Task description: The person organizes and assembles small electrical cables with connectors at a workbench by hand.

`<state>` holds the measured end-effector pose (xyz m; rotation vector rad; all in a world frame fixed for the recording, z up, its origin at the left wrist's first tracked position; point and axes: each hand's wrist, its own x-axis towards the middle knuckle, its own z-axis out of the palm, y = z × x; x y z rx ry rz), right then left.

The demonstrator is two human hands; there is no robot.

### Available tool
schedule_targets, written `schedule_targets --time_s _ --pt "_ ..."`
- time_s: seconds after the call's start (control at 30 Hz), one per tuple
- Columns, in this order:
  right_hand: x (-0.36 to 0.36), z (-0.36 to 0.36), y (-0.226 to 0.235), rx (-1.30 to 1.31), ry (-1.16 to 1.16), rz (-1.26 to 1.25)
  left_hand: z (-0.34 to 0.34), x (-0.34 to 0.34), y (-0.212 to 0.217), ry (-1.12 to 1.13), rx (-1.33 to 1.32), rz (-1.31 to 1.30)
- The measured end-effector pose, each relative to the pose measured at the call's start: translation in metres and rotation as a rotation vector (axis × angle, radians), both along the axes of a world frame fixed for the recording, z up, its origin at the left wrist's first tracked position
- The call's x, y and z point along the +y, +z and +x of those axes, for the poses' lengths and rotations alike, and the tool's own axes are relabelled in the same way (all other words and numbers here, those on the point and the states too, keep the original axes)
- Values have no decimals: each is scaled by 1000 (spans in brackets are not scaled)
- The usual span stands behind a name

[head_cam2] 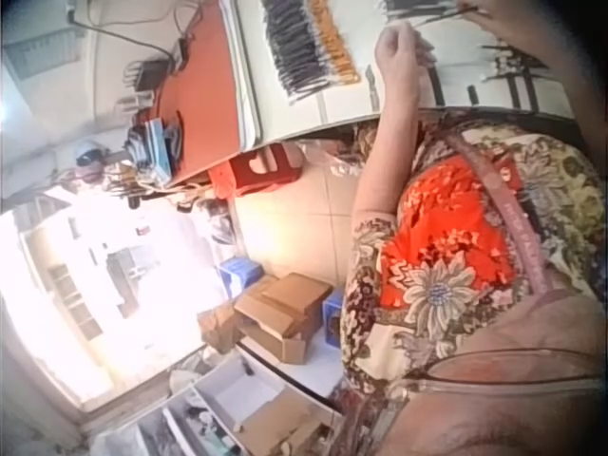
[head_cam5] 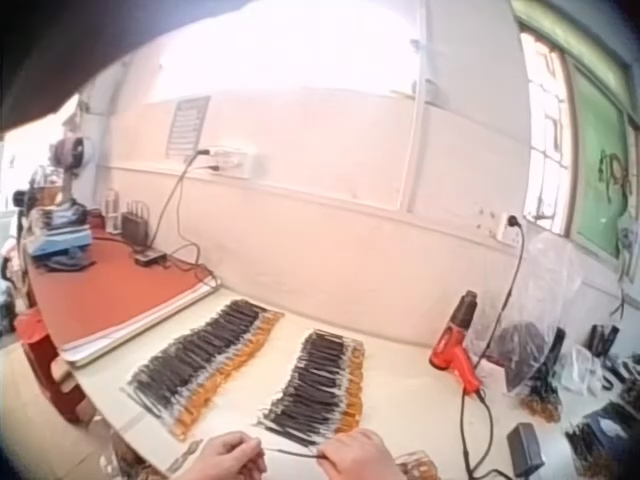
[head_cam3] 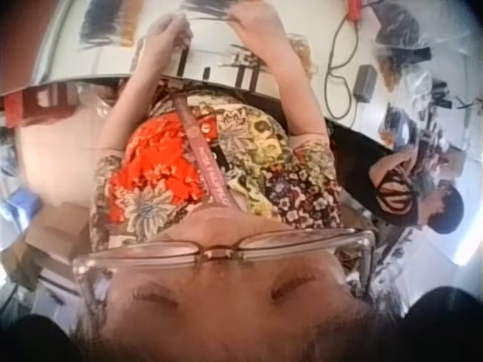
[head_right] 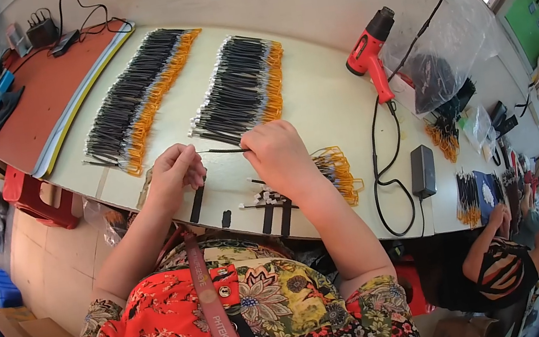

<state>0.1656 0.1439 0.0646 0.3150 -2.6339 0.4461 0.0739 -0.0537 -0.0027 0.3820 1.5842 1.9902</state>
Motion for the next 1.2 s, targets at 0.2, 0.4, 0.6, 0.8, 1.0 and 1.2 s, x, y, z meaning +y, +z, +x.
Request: schedule_targets --time_s 0.2,0.4,0.6,0.8,1.0,1.2 --pt "12 -24 -14 -8 -38 -4 1 1 0 184 -71 112" --pt "24 -61 -38 -155 -62 -3 0 -2 -3 195 -81 163" --pt "25 -67 -41 -132 -94 49 -2 -2 -3 166 -92 196" --pt "50 -18 -5 -227 -225 78 -3 -6 -6 144 -87 224" --pt "87 31 -18 -496 -304 236 3 1 -4 80 -28 181" --pt "93 29 -27 -510 -195 204 6 4 -6 39 76 92"
